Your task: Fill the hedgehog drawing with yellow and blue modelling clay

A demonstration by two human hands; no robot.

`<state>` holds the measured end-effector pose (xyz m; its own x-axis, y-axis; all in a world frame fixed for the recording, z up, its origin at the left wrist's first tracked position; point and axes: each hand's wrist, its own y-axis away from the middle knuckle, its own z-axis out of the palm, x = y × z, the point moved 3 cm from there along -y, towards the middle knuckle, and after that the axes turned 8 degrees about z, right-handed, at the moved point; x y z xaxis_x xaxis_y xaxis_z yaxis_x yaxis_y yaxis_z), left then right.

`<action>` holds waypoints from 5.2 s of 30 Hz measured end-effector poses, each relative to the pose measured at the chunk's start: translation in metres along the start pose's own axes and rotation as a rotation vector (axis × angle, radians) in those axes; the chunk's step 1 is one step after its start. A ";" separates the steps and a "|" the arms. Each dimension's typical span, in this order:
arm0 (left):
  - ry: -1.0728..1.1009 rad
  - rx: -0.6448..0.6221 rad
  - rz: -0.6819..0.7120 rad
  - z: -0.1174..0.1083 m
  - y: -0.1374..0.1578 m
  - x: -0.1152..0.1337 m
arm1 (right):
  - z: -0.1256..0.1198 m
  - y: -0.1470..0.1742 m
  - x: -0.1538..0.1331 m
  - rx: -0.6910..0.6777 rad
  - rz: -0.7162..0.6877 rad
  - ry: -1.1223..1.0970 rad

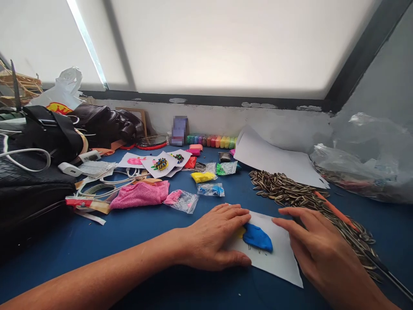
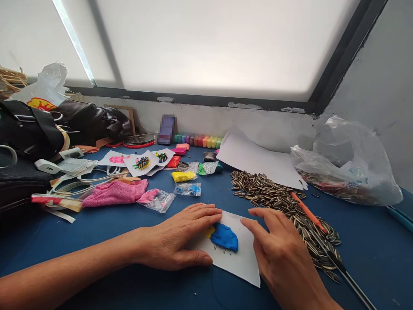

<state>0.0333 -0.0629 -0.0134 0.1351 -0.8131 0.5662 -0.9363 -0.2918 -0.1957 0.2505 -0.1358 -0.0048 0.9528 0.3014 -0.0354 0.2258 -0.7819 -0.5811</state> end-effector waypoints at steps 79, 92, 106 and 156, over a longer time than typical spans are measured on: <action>-0.036 -0.050 -0.041 0.001 -0.002 0.000 | 0.011 0.004 -0.010 -0.020 -0.011 -0.036; -0.052 -0.064 -0.053 -0.002 -0.003 0.002 | 0.022 0.020 -0.009 -0.094 -0.062 -0.043; -0.103 -0.089 0.015 -0.008 -0.002 -0.004 | 0.026 0.023 -0.010 -0.111 -0.127 -0.015; -0.105 -0.127 0.065 -0.012 0.001 -0.013 | 0.008 0.002 -0.035 -0.075 -0.098 -0.177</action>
<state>0.0262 -0.0465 -0.0112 0.0997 -0.8782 0.4678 -0.9766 -0.1763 -0.1228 0.2158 -0.1438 -0.0116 0.8763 0.4644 -0.1279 0.3367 -0.7804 -0.5268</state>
